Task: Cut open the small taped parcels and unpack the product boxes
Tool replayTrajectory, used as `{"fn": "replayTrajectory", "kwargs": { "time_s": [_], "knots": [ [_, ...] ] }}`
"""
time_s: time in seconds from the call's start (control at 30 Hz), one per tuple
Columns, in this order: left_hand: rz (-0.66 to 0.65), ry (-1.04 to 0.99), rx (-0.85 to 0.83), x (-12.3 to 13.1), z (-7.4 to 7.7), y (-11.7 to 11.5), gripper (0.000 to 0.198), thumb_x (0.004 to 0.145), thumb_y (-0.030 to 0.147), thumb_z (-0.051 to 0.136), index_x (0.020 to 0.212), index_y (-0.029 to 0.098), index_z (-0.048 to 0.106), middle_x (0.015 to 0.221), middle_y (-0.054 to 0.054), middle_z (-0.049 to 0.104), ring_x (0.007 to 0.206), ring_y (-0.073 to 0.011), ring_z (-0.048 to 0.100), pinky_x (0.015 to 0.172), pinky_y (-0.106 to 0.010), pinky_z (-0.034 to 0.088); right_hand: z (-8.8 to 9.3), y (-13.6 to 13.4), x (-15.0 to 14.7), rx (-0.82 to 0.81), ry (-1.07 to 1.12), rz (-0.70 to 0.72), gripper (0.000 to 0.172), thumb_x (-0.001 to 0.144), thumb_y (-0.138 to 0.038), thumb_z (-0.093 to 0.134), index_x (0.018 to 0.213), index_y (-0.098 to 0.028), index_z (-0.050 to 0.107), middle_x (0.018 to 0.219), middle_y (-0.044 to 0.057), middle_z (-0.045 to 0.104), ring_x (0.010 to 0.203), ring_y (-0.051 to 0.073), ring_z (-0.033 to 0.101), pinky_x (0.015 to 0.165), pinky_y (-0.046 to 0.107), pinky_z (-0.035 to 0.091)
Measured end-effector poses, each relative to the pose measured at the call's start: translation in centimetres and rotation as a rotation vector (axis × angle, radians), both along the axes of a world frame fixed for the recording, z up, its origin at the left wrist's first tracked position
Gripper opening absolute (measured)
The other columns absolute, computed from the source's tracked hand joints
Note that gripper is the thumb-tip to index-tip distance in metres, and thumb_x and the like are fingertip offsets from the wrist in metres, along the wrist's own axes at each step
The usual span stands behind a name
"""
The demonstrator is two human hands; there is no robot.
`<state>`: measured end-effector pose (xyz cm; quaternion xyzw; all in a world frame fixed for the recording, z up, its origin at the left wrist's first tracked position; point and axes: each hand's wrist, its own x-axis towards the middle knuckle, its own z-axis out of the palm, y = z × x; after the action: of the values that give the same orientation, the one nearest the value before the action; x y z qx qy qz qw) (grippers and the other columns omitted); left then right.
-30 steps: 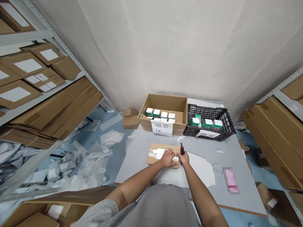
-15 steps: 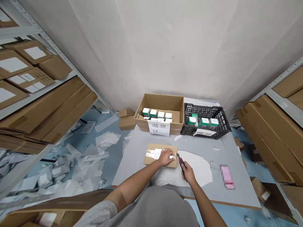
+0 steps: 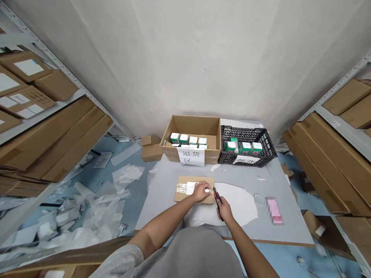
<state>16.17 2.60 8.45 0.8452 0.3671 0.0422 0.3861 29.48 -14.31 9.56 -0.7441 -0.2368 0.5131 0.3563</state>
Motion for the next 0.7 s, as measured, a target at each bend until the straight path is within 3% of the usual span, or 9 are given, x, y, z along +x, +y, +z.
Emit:
{"fn": "replayTrajectory", "kwargs": {
  "time_s": [0.17,0.4,0.53,0.7],
  "knots": [
    [0.01,0.001,0.004,0.0,0.0,0.0,0.018,0.085,0.035,0.081,0.098,0.024,0.074,0.109,-0.003,0.074,0.116,-0.026,0.062,0.099,-0.038,0.036,-0.5,-1.2,-0.6,0.008,0.043,0.014,0.045,0.089,-0.066,0.051,0.108,-0.026,0.055,0.041,-0.011,0.047,0.032,0.015,0.042,0.035,0.022,0.03],
    [0.001,0.007,0.03,-0.1,0.1,0.2,0.024,0.082,0.036,0.085,0.098,0.024,0.072,0.109,-0.002,0.073,0.112,-0.0242,0.063,0.096,-0.036,0.038,-0.1,0.9,-1.2,0.009,0.018,-0.072,0.048,0.083,-0.071,0.053,0.103,-0.027,0.054,0.043,-0.01,0.049,0.033,0.015,0.044,0.035,0.022,0.031],
    [-0.007,0.022,0.07,-0.2,0.0,-0.1,0.024,0.085,0.037,0.084,0.099,0.023,0.071,0.113,-0.004,0.072,0.118,-0.027,0.061,0.1,-0.039,0.039,-0.3,-1.1,-0.2,-0.032,0.081,-0.017,0.053,0.079,-0.074,0.055,0.104,-0.027,0.054,0.044,-0.01,0.049,0.032,0.015,0.045,0.035,0.023,0.031],
    [-0.048,-0.056,0.129,-1.4,0.4,-0.3,0.036,0.087,0.036,0.082,0.117,0.023,0.068,0.12,-0.006,0.068,0.119,-0.0278,0.059,0.102,-0.04,0.043,-1.5,-2.5,2.2,0.027,-0.033,-0.109,0.063,0.084,-0.081,0.044,0.114,-0.027,0.055,0.054,-0.01,0.051,0.038,0.016,0.049,0.041,0.025,0.039]
  ]
}}
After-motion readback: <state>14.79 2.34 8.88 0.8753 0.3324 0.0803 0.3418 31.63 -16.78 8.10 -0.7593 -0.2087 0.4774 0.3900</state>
